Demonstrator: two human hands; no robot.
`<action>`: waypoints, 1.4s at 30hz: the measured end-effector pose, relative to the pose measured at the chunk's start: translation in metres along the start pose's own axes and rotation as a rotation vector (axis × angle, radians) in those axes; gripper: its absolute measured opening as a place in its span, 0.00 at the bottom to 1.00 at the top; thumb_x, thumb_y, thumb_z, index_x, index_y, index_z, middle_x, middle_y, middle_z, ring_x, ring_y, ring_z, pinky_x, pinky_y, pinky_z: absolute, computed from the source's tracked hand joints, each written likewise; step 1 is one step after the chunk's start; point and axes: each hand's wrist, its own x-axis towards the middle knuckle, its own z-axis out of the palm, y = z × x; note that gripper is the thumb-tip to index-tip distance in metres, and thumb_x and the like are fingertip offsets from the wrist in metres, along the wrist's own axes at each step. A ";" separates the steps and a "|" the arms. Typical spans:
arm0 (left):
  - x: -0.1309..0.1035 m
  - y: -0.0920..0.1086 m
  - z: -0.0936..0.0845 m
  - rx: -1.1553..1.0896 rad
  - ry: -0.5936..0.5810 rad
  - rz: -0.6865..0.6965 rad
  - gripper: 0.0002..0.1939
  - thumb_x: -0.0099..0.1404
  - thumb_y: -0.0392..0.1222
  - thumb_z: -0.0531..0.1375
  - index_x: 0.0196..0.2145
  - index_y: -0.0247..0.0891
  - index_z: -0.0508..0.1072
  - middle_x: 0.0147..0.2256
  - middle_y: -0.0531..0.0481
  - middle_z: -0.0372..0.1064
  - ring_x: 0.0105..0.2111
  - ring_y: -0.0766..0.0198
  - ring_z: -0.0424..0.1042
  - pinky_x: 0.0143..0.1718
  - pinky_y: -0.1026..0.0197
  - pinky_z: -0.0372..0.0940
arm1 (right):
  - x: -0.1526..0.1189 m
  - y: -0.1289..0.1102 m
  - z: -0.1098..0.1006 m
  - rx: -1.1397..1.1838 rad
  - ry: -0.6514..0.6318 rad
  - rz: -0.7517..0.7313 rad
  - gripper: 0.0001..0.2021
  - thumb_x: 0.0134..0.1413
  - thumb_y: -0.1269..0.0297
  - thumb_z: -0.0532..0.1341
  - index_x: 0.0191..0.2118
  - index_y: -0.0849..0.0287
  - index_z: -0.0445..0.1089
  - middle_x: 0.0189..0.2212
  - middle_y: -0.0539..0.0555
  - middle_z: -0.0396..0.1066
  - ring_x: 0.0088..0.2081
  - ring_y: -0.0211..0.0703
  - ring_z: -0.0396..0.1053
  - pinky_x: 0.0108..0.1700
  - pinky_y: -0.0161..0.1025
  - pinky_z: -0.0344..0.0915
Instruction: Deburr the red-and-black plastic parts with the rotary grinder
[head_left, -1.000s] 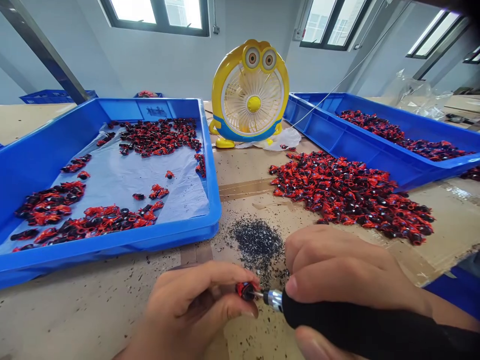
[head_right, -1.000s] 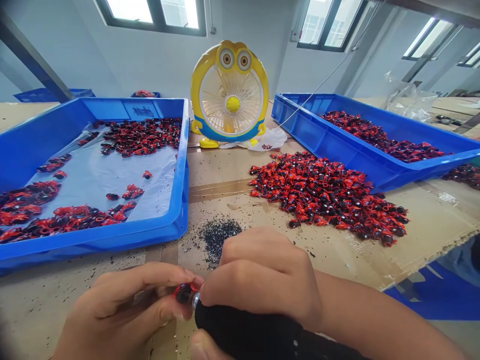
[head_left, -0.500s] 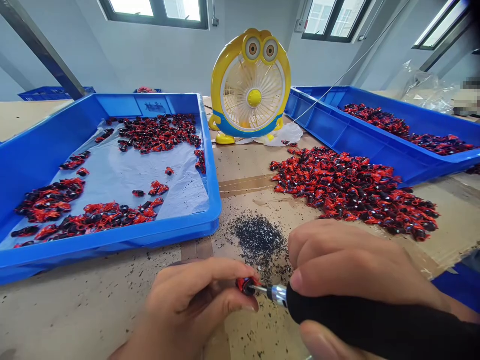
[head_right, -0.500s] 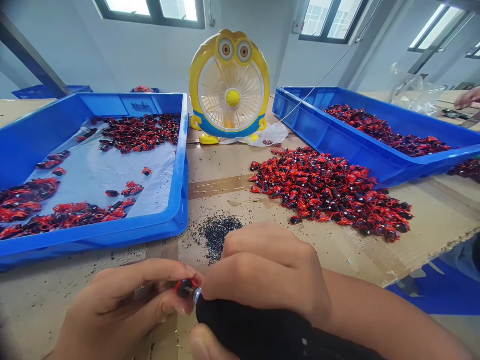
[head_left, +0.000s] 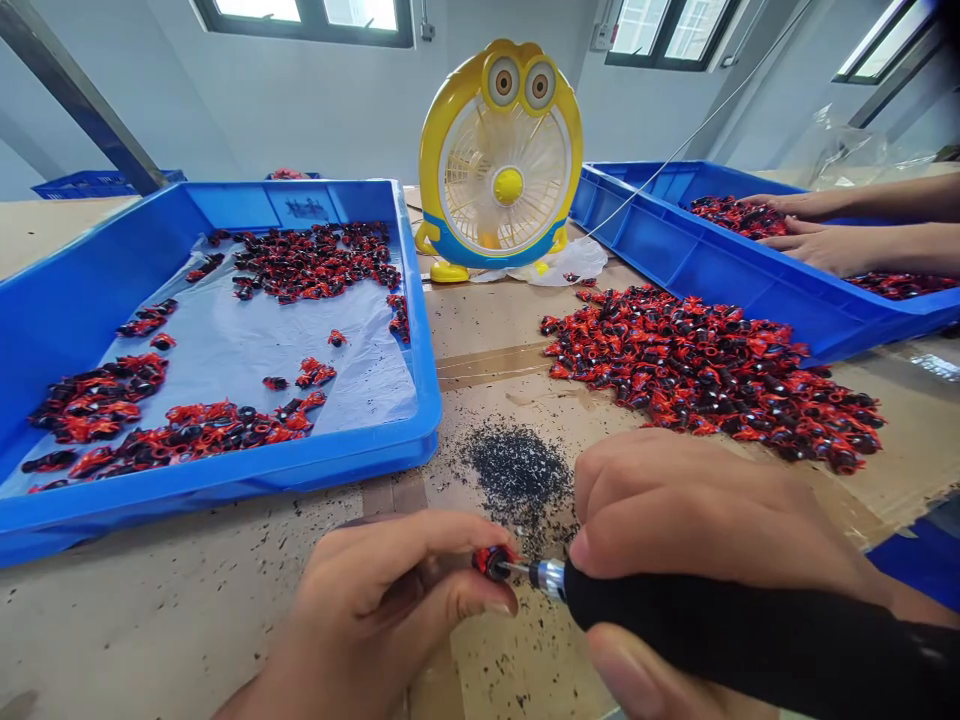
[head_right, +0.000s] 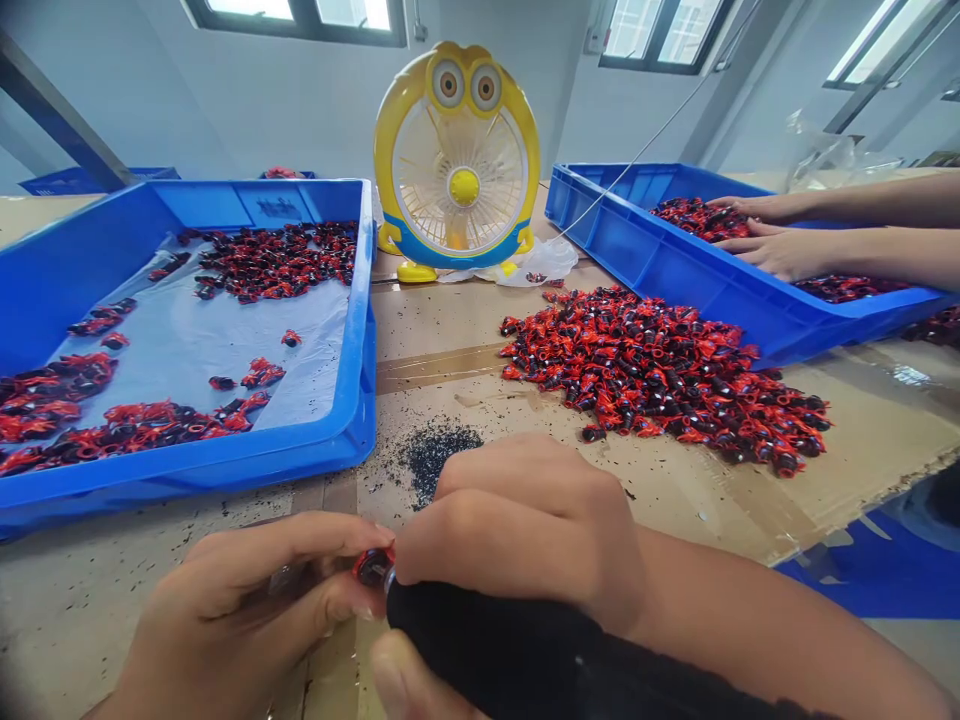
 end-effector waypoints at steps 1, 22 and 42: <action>0.000 0.000 0.000 -0.005 -0.001 0.001 0.08 0.68 0.35 0.74 0.42 0.49 0.84 0.26 0.67 0.84 0.20 0.77 0.81 0.29 0.85 0.70 | 0.001 0.001 -0.001 0.013 -0.036 0.002 0.08 0.66 0.59 0.66 0.37 0.56 0.70 0.25 0.44 0.65 0.24 0.32 0.65 0.27 0.36 0.62; -0.001 0.002 -0.002 0.051 0.023 0.046 0.11 0.65 0.32 0.75 0.41 0.48 0.86 0.27 0.65 0.85 0.21 0.74 0.81 0.31 0.82 0.73 | 0.005 0.011 0.004 0.040 -0.033 -0.083 0.09 0.64 0.60 0.68 0.37 0.56 0.70 0.23 0.44 0.66 0.23 0.33 0.65 0.27 0.37 0.60; 0.000 0.005 -0.002 0.093 0.037 0.032 0.07 0.68 0.35 0.74 0.41 0.46 0.86 0.29 0.64 0.86 0.23 0.75 0.83 0.31 0.84 0.72 | 0.006 -0.004 -0.008 -0.049 -0.035 0.032 0.08 0.65 0.59 0.68 0.38 0.56 0.71 0.26 0.47 0.72 0.25 0.35 0.72 0.29 0.36 0.70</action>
